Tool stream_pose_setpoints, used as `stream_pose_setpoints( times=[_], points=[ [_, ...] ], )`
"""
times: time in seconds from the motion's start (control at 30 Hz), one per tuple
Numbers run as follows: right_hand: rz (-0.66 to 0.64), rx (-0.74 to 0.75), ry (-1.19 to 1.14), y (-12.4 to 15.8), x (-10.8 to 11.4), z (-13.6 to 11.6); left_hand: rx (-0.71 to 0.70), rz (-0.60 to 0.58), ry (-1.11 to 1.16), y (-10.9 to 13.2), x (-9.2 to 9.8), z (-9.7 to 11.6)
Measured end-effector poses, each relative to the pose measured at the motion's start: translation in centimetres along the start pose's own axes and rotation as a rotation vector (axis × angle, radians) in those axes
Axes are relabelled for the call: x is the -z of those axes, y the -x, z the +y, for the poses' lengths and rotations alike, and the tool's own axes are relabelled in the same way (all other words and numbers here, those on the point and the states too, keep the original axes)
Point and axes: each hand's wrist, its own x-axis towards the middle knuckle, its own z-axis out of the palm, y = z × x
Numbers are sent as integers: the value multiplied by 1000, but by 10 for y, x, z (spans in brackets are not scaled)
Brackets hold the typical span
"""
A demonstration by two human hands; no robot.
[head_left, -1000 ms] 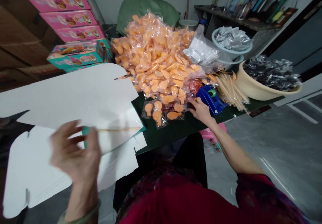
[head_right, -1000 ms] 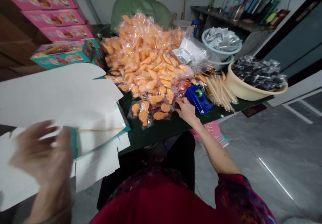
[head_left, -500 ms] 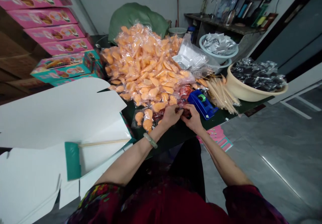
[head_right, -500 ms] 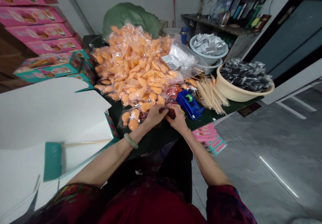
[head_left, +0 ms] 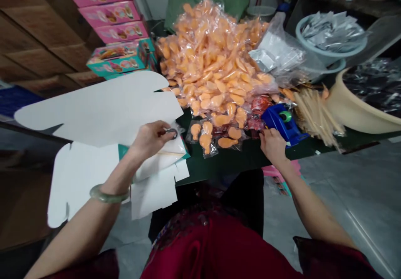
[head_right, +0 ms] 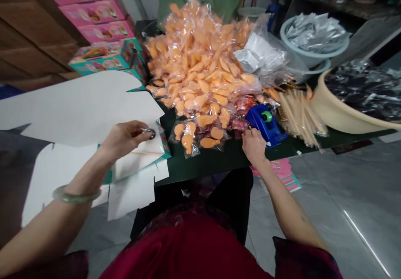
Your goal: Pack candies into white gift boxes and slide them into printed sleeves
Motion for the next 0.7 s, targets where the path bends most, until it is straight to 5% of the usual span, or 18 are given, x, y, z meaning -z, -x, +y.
stream_pose_setpoints(
  times=[0.1,0.2,0.37,0.43,0.57,0.7],
  points=[
    [46,-59,-40,-10,3,-8,65,-191,-210,-5,11,-38],
    [66,-137,-70,-19,15,-16,23,-412,-311,-6,-1,-45],
    [-80,-250,89,-24,34,-24,-84,-181,-846,9,-2,-4],
    [-198,-241,157,-23,36,-29,-247,-212,-840,9,-9,19],
    [-332,-85,132,-19,35,-48,-787,-466,-474,-16,-78,69],
    [-291,176,-6,-11,27,-56,-882,-618,-375,-58,-176,109]
  ],
)
